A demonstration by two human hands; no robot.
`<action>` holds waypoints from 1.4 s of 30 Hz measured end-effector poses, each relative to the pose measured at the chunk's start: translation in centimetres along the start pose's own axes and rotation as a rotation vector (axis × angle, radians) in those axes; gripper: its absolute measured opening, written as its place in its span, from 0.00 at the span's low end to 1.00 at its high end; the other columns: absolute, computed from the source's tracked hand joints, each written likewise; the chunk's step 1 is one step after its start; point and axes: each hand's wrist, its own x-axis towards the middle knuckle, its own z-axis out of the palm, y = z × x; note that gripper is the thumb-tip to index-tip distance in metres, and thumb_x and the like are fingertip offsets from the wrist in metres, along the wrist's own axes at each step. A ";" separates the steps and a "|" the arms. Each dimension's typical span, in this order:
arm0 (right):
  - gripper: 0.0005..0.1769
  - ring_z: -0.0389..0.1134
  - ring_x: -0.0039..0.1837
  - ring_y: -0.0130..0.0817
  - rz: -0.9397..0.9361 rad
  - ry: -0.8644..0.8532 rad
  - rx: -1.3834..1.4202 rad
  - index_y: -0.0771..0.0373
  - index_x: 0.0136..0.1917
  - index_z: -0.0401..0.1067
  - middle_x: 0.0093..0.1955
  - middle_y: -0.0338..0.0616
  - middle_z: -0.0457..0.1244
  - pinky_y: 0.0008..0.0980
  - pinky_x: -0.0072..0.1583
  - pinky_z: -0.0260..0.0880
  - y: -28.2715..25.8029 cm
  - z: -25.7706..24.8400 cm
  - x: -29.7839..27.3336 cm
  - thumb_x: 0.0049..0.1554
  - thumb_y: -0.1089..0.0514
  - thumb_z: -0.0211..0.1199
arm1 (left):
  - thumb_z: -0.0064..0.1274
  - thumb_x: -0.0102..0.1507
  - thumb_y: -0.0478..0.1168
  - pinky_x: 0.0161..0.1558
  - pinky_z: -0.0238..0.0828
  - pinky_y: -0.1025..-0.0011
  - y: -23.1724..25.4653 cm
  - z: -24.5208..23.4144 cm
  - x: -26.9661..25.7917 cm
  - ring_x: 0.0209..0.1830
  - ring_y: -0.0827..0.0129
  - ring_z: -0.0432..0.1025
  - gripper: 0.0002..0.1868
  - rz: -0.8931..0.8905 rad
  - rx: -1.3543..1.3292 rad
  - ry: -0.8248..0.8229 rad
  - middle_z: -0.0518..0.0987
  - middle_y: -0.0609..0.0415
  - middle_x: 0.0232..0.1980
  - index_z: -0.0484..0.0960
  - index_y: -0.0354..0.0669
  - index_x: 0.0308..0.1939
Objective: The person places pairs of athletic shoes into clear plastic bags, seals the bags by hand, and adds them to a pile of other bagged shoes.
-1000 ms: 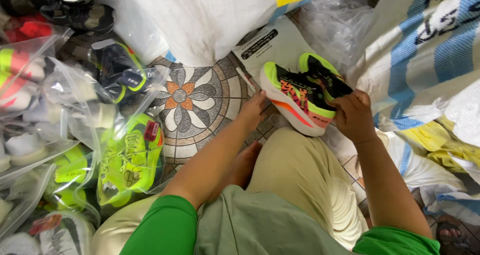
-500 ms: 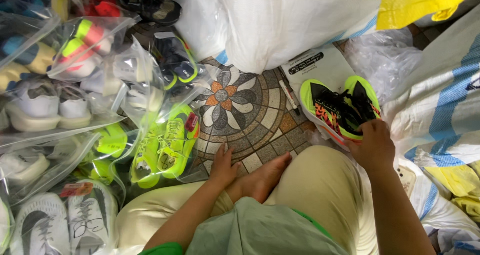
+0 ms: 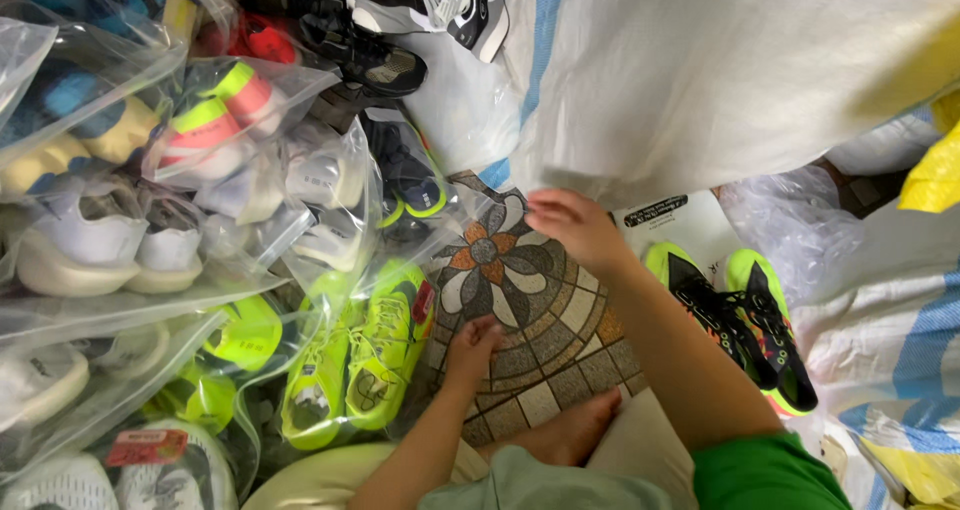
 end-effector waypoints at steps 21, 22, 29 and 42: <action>0.28 0.48 0.39 0.25 0.265 0.936 0.845 0.55 0.28 0.62 0.28 0.28 0.51 0.38 0.43 0.53 -0.8 13.2 26.1 0.62 0.54 0.75 | 0.57 0.76 0.47 0.35 0.75 0.68 -0.3 0.4 0.4 0.37 0.65 0.82 0.18 -0.500 -0.390 -0.117 0.90 0.49 0.46 0.86 0.44 0.67; 0.12 0.64 0.49 0.32 0.297 0.931 1.017 0.61 0.39 0.75 0.40 0.39 0.65 0.40 0.54 0.68 -1.1 12.7 26.2 0.59 0.58 0.77 | 0.56 0.76 0.46 0.32 0.74 0.70 -0.5 0.6 0.5 0.34 0.67 0.82 0.18 -0.480 -0.409 -0.108 0.90 0.49 0.44 0.86 0.44 0.66; 0.10 0.74 0.63 0.27 0.387 0.856 1.259 0.60 0.54 0.88 0.59 0.36 0.79 0.28 0.59 0.71 -2.4 10.7 25.2 0.59 0.60 0.76 | 0.55 0.76 0.43 0.32 0.74 0.69 -1.4 0.7 0.6 0.34 0.65 0.82 0.16 -0.475 -0.433 -0.105 0.90 0.47 0.43 0.86 0.43 0.65; 0.35 0.71 0.74 0.40 0.387 0.814 1.206 0.62 0.73 0.79 0.70 0.42 0.75 0.49 0.73 0.73 -3.0 10.9 24.6 0.54 0.54 0.80 | 0.55 0.77 0.44 0.30 0.73 0.72 0.6 0.3 -0.1 0.32 0.68 0.82 0.14 -0.428 -0.416 -0.115 0.90 0.49 0.42 0.87 0.43 0.62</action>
